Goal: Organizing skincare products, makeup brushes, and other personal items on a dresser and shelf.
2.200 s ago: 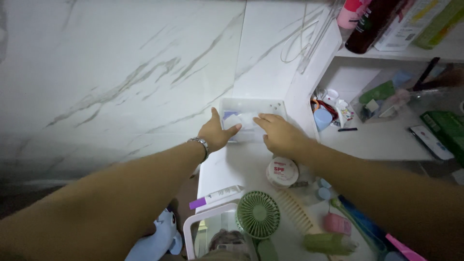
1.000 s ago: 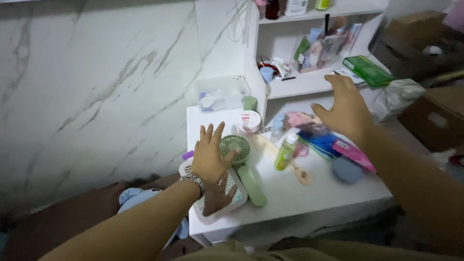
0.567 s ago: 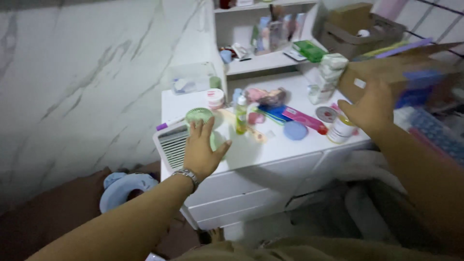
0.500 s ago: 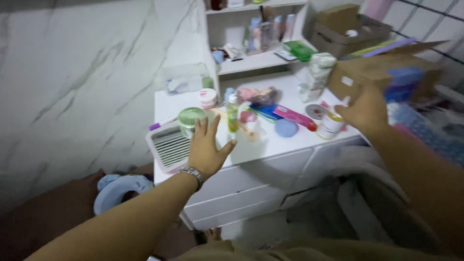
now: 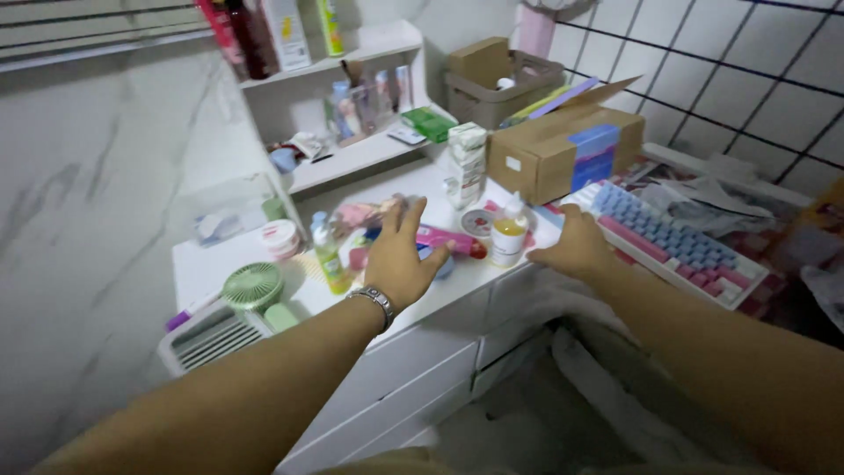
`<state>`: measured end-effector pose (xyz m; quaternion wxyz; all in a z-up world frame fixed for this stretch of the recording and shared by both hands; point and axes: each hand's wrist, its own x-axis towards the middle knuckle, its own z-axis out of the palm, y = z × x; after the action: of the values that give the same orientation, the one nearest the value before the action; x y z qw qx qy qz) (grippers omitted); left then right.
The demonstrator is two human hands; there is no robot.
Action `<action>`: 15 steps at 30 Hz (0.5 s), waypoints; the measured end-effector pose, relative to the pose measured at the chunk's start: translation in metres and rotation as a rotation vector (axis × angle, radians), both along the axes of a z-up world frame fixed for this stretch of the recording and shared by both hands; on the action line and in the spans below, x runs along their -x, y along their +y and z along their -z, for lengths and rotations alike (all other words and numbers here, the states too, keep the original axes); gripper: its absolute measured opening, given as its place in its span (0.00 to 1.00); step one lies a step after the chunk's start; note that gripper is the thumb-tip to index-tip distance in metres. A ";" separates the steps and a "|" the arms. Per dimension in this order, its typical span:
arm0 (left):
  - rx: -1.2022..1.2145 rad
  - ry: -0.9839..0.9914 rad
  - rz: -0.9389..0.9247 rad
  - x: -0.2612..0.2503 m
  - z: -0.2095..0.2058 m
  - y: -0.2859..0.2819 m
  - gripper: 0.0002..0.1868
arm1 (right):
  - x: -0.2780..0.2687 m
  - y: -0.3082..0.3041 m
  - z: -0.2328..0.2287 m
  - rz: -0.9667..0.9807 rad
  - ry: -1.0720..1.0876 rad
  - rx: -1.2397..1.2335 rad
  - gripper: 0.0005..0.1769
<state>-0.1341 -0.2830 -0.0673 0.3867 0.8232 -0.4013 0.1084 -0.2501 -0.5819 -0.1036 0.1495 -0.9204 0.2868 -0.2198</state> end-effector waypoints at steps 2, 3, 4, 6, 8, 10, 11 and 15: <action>-0.043 0.036 0.027 -0.016 -0.002 -0.019 0.46 | -0.005 0.000 -0.003 0.031 0.025 -0.031 0.60; -0.092 0.072 0.038 -0.024 -0.003 -0.029 0.47 | -0.008 0.000 -0.004 0.046 0.050 -0.068 0.60; -0.095 0.072 0.059 -0.034 0.001 -0.040 0.47 | -0.011 -0.005 0.000 0.067 0.051 -0.071 0.60; -0.059 0.053 0.134 -0.054 0.011 -0.061 0.50 | -0.019 -0.013 0.009 0.034 0.023 -0.052 0.62; -0.072 0.028 0.151 -0.078 0.026 -0.088 0.52 | -0.031 -0.028 0.028 0.004 -0.037 -0.021 0.66; -0.087 0.011 0.168 -0.095 0.033 -0.110 0.54 | -0.037 -0.027 0.033 -0.025 -0.087 0.008 0.70; -0.123 0.074 0.205 -0.101 0.031 -0.117 0.55 | -0.041 -0.020 0.027 0.019 -0.004 -0.134 0.75; -0.214 0.145 0.306 -0.127 0.049 -0.149 0.51 | -0.065 -0.039 0.066 -0.004 0.039 -0.157 0.81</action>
<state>-0.0070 -0.4325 -0.1162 0.3368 0.7947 -0.5021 -0.0548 -0.1846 -0.6208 -0.1692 0.2160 -0.9105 0.3042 -0.1784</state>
